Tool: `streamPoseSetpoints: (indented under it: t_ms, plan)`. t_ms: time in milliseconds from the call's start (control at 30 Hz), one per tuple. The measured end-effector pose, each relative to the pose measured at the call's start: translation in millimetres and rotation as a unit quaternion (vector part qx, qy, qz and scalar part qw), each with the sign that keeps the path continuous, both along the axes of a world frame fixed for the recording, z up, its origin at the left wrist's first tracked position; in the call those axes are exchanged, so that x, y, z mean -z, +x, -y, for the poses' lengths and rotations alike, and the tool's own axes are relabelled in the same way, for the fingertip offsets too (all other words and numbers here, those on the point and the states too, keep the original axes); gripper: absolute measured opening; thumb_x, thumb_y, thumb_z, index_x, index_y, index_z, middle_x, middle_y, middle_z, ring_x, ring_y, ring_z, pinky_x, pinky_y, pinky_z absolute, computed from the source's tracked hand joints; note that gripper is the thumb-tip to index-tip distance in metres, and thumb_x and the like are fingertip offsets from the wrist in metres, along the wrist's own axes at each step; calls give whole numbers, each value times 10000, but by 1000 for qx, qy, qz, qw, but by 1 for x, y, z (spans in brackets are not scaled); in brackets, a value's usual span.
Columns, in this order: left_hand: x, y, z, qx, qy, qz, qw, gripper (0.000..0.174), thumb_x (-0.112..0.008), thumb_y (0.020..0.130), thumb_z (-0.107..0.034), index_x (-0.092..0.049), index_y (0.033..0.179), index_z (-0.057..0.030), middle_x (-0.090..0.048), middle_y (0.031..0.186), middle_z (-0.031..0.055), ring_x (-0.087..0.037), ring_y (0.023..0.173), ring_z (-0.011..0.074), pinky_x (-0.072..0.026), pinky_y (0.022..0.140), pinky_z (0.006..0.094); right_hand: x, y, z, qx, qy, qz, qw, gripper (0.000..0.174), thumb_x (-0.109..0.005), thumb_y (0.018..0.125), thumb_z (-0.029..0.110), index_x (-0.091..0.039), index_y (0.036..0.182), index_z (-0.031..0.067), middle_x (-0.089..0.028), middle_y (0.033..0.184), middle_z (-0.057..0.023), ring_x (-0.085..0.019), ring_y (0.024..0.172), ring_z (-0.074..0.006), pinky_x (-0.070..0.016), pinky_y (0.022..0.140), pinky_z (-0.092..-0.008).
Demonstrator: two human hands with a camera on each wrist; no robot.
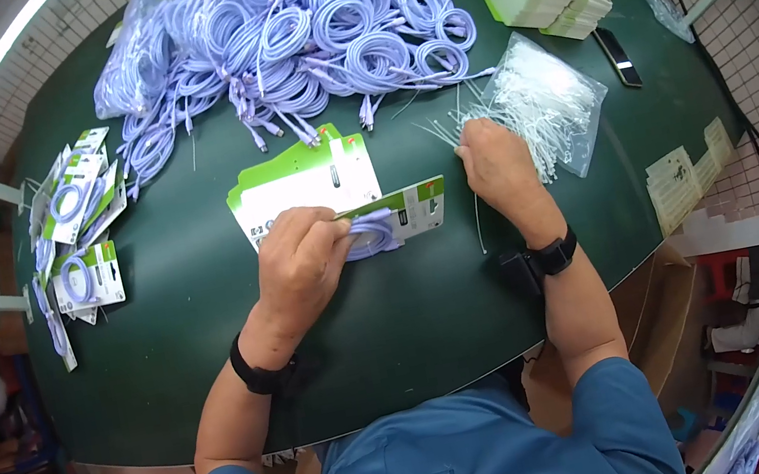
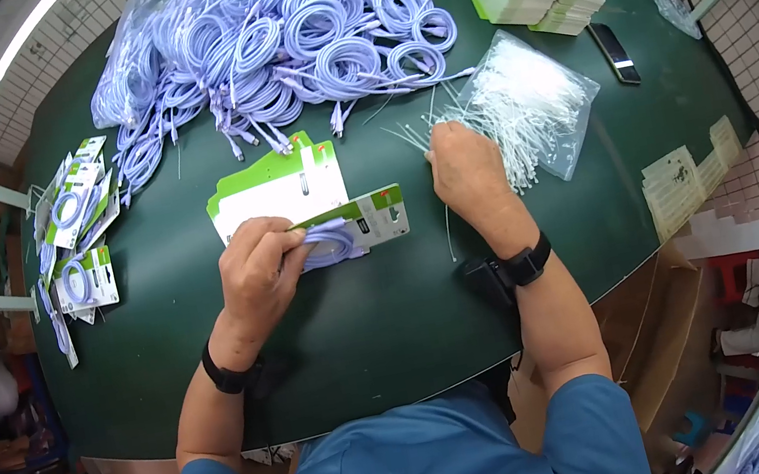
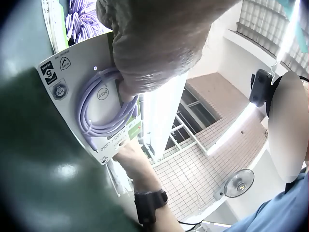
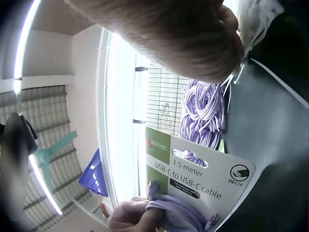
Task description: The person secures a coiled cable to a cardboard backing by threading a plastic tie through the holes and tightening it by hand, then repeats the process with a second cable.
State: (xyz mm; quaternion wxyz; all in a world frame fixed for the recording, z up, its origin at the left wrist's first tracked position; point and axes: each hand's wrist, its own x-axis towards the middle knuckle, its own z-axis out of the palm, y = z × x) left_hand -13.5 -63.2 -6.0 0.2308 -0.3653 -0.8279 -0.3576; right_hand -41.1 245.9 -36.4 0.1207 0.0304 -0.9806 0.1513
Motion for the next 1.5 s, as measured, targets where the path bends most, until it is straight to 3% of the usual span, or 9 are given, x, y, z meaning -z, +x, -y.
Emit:
streamPoseSetpoints:
  t_ms: [233,500,633,767,900,1000,1133,1267,1500]
  plan:
    - [-9,12,-12,45,-10,-28,999,227,-828,740,47,-669,883,-27,-688,906,92,-685,830,289,-558,716,400,6,0,0,9,-30,-11,999,115,-711,928,109,-713,1008,28,-698,936,-188,-703,900,-414,-570,809,-506]
    - [-4,16,-17,62,-23,-50,997,251,-831,723,57,-652,883,-16,-686,908,106,-694,841,296,-580,739,395,-3,1,-3,14,-14,-13,1000,67,-739,910,119,-777,902,64,-695,905,-163,-709,874,-375,-575,797,-477]
    - [-5,14,-17,61,-36,-62,996,213,-807,756,31,-648,890,-18,-679,917,105,-694,853,295,-586,752,398,-16,3,-2,-2,-80,-81,993,62,-770,882,108,-794,893,52,-708,887,-160,-701,860,-372,-569,784,-453]
    - [-4,13,-17,64,-38,-72,995,238,-812,746,48,-640,897,-15,-680,912,109,-694,847,302,-588,747,402,-24,0,-5,-2,-128,-167,978,39,-787,880,71,-800,906,45,-729,857,-145,-702,776,-294,-560,719,-398]
    - [-1,12,-16,67,-44,-82,993,217,-790,756,28,-635,903,-11,-671,912,115,-692,854,304,-588,749,407,-33,-1,-7,34,-277,-163,946,63,-776,918,42,-800,973,25,-736,807,-95,-677,711,-168,-537,652,-306]
    - [-1,11,-16,69,-46,-84,993,194,-773,772,8,-632,905,-10,-665,918,117,-689,859,302,-587,751,409,-34,-4,-8,65,-510,-118,849,86,-765,953,43,-753,1033,15,-705,800,-28,-615,666,-81,-485,602,-227]
    - [-1,11,-15,77,-40,-75,993,194,-770,778,5,-629,911,-8,-663,926,119,-687,853,304,-586,749,409,-32,-2,-8,24,-632,-24,774,130,-769,966,60,-692,1066,27,-691,844,-10,-599,680,-69,-465,600,-204]
    - [-4,16,-16,94,-30,-63,993,195,-768,780,0,-638,925,-5,-660,923,122,-687,853,307,-586,749,412,-25,2,2,-35,-724,89,683,127,-772,972,74,-660,1024,45,-697,892,-20,-588,701,-62,-457,600,-203]
    - [-5,20,-18,126,-32,-65,989,201,-769,764,-14,-655,929,0,-657,914,123,-691,859,305,-592,760,412,-29,9,18,-47,-722,184,665,139,-759,987,84,-694,1084,8,-716,963,-48,-607,735,-78,-492,635,-213]
